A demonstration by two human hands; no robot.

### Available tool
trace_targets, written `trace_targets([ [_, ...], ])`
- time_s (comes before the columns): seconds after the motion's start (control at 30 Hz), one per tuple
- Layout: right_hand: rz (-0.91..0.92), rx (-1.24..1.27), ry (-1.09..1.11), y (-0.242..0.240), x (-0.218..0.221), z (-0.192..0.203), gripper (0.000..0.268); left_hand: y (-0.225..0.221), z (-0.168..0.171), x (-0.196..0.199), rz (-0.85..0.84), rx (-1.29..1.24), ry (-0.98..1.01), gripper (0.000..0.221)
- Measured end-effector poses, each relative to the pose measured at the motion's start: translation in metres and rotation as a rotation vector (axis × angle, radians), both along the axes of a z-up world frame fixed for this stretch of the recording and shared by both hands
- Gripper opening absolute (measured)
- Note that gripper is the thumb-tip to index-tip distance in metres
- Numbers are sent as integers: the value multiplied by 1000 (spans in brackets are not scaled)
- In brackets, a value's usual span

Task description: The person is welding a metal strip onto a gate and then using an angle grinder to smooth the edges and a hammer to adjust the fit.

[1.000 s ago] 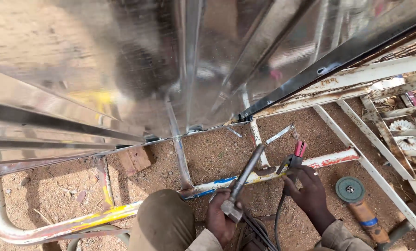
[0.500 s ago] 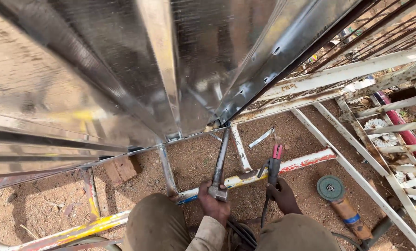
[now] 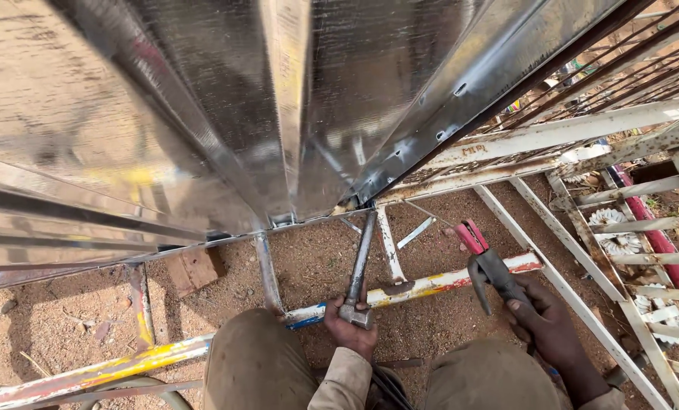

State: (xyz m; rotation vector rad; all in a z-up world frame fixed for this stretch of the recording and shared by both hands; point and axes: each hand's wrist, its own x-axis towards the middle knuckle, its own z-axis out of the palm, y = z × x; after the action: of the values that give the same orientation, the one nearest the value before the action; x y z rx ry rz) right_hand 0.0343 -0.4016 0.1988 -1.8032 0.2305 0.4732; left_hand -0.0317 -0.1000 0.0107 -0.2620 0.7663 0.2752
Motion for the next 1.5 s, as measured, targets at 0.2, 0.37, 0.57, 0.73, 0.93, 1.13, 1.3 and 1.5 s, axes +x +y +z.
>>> trace_targets([
  [0.2,71,-133,14,17,14,42,47,-4,-22,-3,-5,-13,37,22],
  [0.37,174,-215,-71,43,9,43,46,-7,-29,-2,11,-35,14,20],
  [0.57,96,-380,-31,67,-7,39,48,3,2,-3,-14,-72,61,21],
  [0.73,121,-600,-91,73,-10,42,70,6,7,-3,-25,-64,62,21],
  [0.93,121,-573,-106,71,-11,39,75,5,-4,-1,-5,-97,51,24],
  [1.13,170,-534,-196,75,-10,39,80,5,-4,-3,-12,-72,41,21],
  [1.3,163,-568,-142,78,-10,41,82,8,0,-3,-28,-89,34,18],
  [1.5,171,-638,-89,85,-9,46,83,11,9,-3,-41,-85,53,17],
])
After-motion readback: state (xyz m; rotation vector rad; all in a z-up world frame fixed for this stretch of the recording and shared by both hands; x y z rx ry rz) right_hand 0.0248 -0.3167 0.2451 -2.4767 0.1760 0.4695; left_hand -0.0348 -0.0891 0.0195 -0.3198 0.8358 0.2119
